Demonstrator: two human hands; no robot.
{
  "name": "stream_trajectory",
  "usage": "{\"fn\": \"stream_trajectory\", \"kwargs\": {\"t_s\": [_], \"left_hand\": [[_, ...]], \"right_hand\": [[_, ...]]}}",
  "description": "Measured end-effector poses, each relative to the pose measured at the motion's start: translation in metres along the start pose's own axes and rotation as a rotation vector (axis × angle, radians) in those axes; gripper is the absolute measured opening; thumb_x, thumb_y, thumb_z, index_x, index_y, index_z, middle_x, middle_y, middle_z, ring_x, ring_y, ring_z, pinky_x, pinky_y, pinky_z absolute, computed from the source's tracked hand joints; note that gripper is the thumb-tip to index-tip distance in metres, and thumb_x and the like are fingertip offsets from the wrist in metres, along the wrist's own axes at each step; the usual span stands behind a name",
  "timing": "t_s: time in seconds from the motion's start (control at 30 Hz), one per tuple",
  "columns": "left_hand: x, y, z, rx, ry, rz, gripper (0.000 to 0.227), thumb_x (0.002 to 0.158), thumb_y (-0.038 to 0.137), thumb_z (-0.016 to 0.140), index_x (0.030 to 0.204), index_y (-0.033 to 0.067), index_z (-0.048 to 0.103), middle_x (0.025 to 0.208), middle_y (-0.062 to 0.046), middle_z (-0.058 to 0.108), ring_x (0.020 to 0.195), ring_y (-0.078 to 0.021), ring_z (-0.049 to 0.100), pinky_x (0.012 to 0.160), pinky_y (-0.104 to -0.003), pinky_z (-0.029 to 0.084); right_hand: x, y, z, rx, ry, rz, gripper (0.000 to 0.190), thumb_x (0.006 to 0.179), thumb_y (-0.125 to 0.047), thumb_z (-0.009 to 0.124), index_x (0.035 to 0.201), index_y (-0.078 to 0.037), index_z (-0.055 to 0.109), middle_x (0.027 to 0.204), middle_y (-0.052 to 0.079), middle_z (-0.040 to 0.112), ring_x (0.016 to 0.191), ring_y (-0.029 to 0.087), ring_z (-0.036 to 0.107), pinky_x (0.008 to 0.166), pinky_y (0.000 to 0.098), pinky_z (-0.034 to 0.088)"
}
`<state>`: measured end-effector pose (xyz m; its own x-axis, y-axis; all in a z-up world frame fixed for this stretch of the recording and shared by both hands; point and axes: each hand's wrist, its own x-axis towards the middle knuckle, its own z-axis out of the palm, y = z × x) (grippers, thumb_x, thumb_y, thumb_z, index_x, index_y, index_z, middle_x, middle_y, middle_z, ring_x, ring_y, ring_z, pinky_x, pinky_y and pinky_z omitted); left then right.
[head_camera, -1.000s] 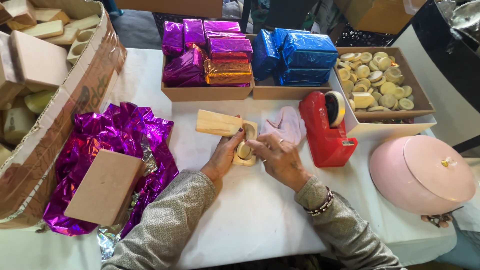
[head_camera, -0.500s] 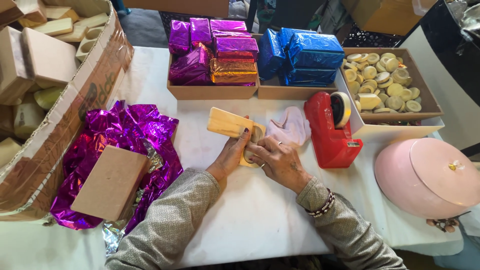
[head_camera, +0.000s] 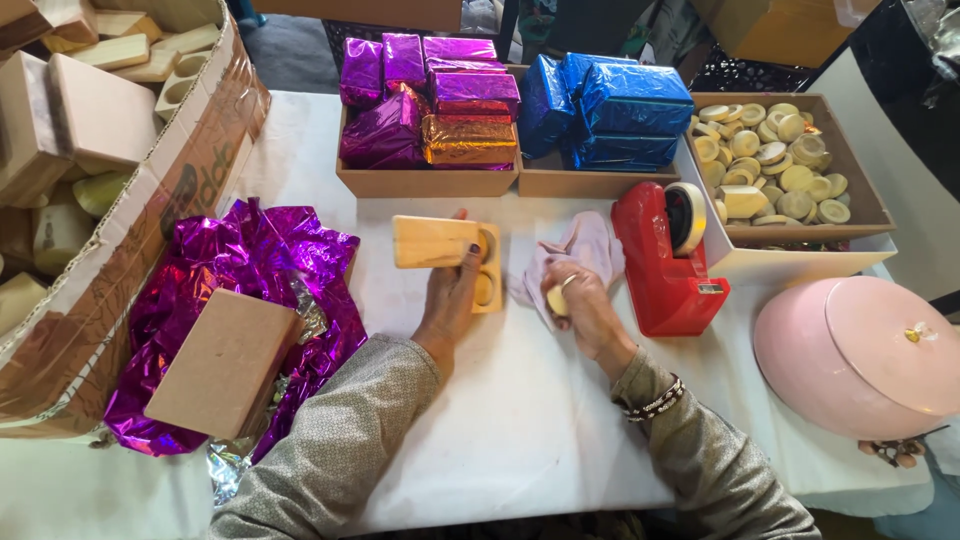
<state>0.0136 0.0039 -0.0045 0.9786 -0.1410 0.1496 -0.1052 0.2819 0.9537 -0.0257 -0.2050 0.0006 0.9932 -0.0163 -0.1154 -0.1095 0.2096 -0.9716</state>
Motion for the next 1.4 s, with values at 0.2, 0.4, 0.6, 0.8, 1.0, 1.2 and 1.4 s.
{"fn": "stream_trajectory", "kwargs": {"t_s": [0.2, 0.4, 0.6, 0.8, 1.0, 1.2, 1.4], "left_hand": [[-0.012, -0.007, -0.009, 1.196, -0.051, 0.934, 0.056, 0.102, 0.015, 0.061, 0.155, 0.0163, 0.044, 0.161, -0.005, 0.049, 0.153, -0.0309, 0.048, 0.126, -0.035, 0.045], [-0.023, 0.028, 0.003, 1.105, -0.286, 0.84, 0.069, 0.084, 0.026, 0.076, 0.148, 0.0233, 0.051, 0.149, -0.018, 0.047, 0.132, -0.0378, 0.056, 0.102, -0.048, 0.05], [-0.021, 0.028, -0.003, 0.634, -0.091, 0.474, 0.049, 0.098, 0.021, 0.062, 0.145, 0.0166, 0.053, 0.148, -0.015, 0.059, 0.13, -0.0293, 0.064, 0.106, -0.035, 0.054], [0.006, -0.007, -0.012, -0.236, 0.08, 0.014, 0.055, 0.104, 0.024, 0.054, 0.156, 0.0097, 0.042, 0.14, -0.011, 0.056, 0.124, -0.0186, 0.054, 0.106, -0.032, 0.043], [0.017, -0.022, -0.024, -0.24, 0.09, 0.01, 0.056, 0.105, 0.03, 0.051, 0.155, 0.0086, 0.04, 0.153, -0.006, 0.047, 0.142, -0.0164, 0.043, 0.119, -0.031, 0.03], [0.008, -0.012, -0.006, -0.394, -0.02, -0.189, 0.057, 0.103, 0.033, 0.048, 0.154, 0.0101, 0.04, 0.148, -0.007, 0.051, 0.132, -0.0195, 0.052, 0.108, -0.036, 0.045], [0.003, -0.039, -0.003, -0.377, -0.23, -0.201, 0.058, 0.107, 0.036, 0.049, 0.157, 0.0091, 0.04, 0.146, -0.007, 0.053, 0.129, -0.015, 0.055, 0.106, -0.029, 0.049]], "right_hand": [[-0.009, 0.015, 0.017, -0.533, -0.113, -0.245, 0.012, 0.103, -0.013, 0.068, 0.106, -0.001, 0.069, 0.079, 0.004, 0.062, 0.067, 0.009, 0.052, 0.057, 0.0251, 0.041], [-0.012, -0.003, 0.016, -1.083, 0.007, -0.627, 0.043, 0.075, -0.007, 0.078, 0.115, 0.0, 0.066, 0.097, 0.021, 0.073, 0.093, 0.038, 0.071, 0.077, 0.0411, 0.057], [-0.019, -0.005, 0.027, -0.984, 0.019, -0.423, 0.02, 0.092, -0.018, 0.071, 0.11, -0.008, 0.071, 0.097, 0.009, 0.078, 0.086, 0.022, 0.078, 0.076, 0.0331, 0.061], [-0.043, -0.039, 0.049, -1.257, -0.372, -0.758, 0.034, 0.079, -0.033, 0.083, 0.101, -0.008, 0.075, 0.099, 0.007, 0.072, 0.08, 0.027, 0.072, 0.068, 0.0398, 0.056], [-0.028, -0.027, 0.027, -1.426, -0.24, -0.809, 0.024, 0.084, -0.028, 0.081, 0.1, -0.011, 0.074, 0.103, 0.003, 0.072, 0.085, 0.024, 0.073, 0.07, 0.0385, 0.057], [-0.045, -0.05, 0.044, -1.171, -0.028, -0.963, 0.03, 0.088, -0.014, 0.078, 0.117, -0.008, 0.07, 0.1, 0.008, 0.069, 0.076, 0.024, 0.07, 0.063, 0.0366, 0.054], [-0.04, -0.017, 0.032, -1.226, -0.033, -1.055, 0.026, 0.091, -0.02, 0.082, 0.11, -0.01, 0.066, 0.106, 0.0, 0.071, 0.074, 0.019, 0.07, 0.063, 0.0341, 0.053]]}}
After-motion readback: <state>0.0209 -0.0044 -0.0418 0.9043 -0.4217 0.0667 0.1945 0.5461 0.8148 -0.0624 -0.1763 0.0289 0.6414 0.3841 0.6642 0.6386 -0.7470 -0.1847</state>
